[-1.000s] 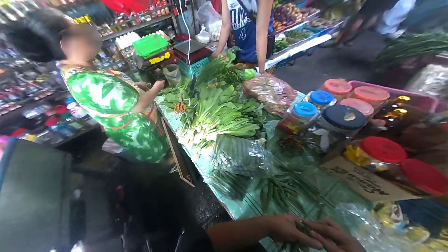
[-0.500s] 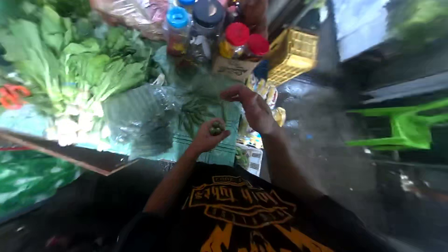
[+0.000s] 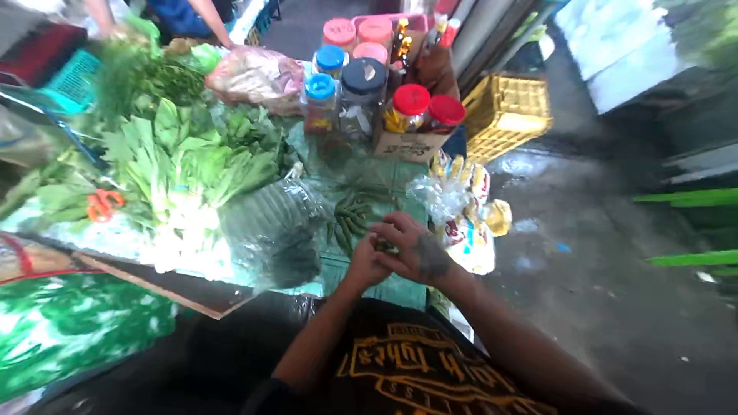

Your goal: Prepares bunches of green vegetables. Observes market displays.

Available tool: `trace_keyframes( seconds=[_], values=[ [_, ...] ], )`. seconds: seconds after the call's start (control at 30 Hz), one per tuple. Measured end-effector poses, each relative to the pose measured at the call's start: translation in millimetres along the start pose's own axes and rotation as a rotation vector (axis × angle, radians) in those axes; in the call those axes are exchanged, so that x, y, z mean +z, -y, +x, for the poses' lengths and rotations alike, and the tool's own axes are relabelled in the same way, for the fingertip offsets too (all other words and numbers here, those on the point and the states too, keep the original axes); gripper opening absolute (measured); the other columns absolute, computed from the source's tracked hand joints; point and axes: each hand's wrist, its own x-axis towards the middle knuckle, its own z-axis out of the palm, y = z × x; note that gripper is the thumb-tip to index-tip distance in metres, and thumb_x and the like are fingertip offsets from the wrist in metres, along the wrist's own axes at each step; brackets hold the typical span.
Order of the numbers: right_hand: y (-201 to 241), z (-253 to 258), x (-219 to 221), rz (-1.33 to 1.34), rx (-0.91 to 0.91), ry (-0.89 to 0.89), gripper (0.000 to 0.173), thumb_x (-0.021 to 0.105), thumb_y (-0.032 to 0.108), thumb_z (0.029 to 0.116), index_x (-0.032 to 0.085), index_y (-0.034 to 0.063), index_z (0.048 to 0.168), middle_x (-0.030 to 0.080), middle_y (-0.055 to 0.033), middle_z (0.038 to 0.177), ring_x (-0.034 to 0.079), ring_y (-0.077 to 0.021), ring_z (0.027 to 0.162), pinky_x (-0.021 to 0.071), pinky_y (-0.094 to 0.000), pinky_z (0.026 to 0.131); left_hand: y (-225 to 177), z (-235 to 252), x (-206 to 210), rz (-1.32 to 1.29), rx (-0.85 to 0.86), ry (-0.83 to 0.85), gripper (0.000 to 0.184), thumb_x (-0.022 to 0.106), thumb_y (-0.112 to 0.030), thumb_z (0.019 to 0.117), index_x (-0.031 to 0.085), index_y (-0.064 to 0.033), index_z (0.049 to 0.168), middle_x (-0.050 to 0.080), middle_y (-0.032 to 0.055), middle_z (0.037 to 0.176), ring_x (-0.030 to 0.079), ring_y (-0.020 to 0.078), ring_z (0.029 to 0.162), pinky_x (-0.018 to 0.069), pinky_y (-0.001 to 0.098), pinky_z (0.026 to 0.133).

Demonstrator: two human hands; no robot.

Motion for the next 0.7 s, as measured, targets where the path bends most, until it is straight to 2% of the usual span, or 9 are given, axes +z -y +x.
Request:
trace_keyframes(
  seconds=[0.07,0.13,0.27,0.4,0.47,0.53,0.57,0.63,0.7],
  values=[
    [0.4,-13.8,11.8,0.071,-0.002,0.093,0.045,0.048,0.047,0.1059,0.063,0.014,0.133,0.067,-0.0132,0.124,0.07,-0.0267,0.106,0.06,-0.0469,0.087,7.1,-5.2,1.1,-0.015,-0.073,0.057,0.07,0.082,-0.011,0.0765,0.049,0.0075,0.136,0.07,0.0136,0.115,0.069,0.014,0.106,0.0567,0.0341,0.098],
    [-5.6,-21.2,26.7,0.147,-0.03,0.115,0.044,0.044,0.044,0.1083,0.064,0.0078,0.125,0.069,-0.014,0.112,0.071,-0.0256,0.095,0.0608,-0.0453,0.081,16.9,-9.8,2.9,-0.028,-0.123,0.129,0.088,0.084,-0.014,0.0763,0.037,0.0073,0.148,0.069,0.0152,0.12,0.068,0.0153,0.11,0.0554,0.0352,0.101],
    [-11.1,-31.8,45.4,0.221,-0.091,0.111,0.04,0.049,0.041,0.1078,0.068,0.0059,0.107,0.07,-0.0114,0.099,0.071,-0.0218,0.088,0.0609,-0.0406,0.078,31.5,-23.8,-0.7,-0.095,-0.103,0.239,0.096,0.088,-0.016,0.0733,0.034,0.0045,0.15,0.069,0.013,0.12,0.068,0.0131,0.109,0.0565,0.0332,0.1],
    [-5.3,-36.3,56.5,0.245,-0.105,0.024,0.029,0.058,0.03,0.104,0.072,0.0043,0.104,0.072,-0.0109,0.1,0.072,-0.0197,0.089,0.0624,-0.0382,0.079,35.1,-32.6,-14.0,-0.065,-0.11,0.363,0.068,0.09,-0.02,0.0743,0.059,-0.0024,0.132,0.072,0.006,0.115,0.069,0.0104,0.106,0.0577,0.0344,0.097],
    [-5.5,-34.8,61.4,0.236,-0.105,-0.003,0.025,0.062,0.026,0.1003,0.072,0.0035,0.101,0.071,-0.0108,0.097,0.072,-0.0202,0.086,0.0624,-0.0382,0.076,33.7,-35.3,-20.6,-0.042,-0.231,0.409,0.04,0.084,-0.017,0.0826,0.068,-0.0053,0.117,0.074,0.0033,0.101,0.071,0.0086,0.089,0.0611,0.0331,0.084],
    [-6.6,-29.6,58.1,0.277,-0.047,0.063,0.029,0.061,0.03,0.1012,0.071,0.0046,0.109,0.071,-0.0084,0.098,0.071,-0.0191,0.087,0.062,-0.0399,0.078,32.5,-38.6,-24.0,-0.02,-0.341,0.422,0.022,0.076,-0.019,0.0919,0.07,-0.0046,0.108,0.071,0.0034,0.087,0.066,0.0098,0.072,0.0585,0.0326,0.069],
    [-8.7,-24.7,51.8,0.326,0.044,0.108,0.034,0.058,0.031,0.1026,0.069,0.0041,0.119,0.073,-0.0089,0.103,0.072,-0.0201,0.09,0.062,-0.0433,0.082,32.5,-39.8,-26.1,0.004,-0.395,0.398,0.021,0.073,-0.021,0.094,0.07,-0.0048,0.106,0.068,0.005,0.083,0.063,0.0129,0.068,0.0563,0.0356,0.065],
    [-26.6,-11.1,41.2,0.385,0.254,0.103,0.044,0.043,0.035,0.1061,0.06,0.0062,0.135,0.073,-0.0107,0.105,0.07,-0.0223,0.085,0.0599,-0.0467,0.077,29.9,-39.9,-35.0,0.056,-0.456,0.279,0.023,0.073,-0.026,0.094,0.069,-0.0069,0.106,0.068,0.0065,0.08,0.063,0.0163,0.064,0.0557,0.0394,0.061],
    [-55.7,-5.6,42.0,0.267,0.383,0.034,0.036,0.045,0.031,0.1085,0.063,0.0064,0.127,0.07,-0.013,0.101,0.069,-0.0263,0.085,0.0583,-0.0494,0.078,27.3,-39.2,-46.5,0.07,-0.482,0.155,0.024,0.074,-0.029,0.0945,0.07,-0.0087,0.107,0.068,0.0062,0.078,0.062,0.0163,0.06,0.0552,0.0386,0.058]
  ],
)
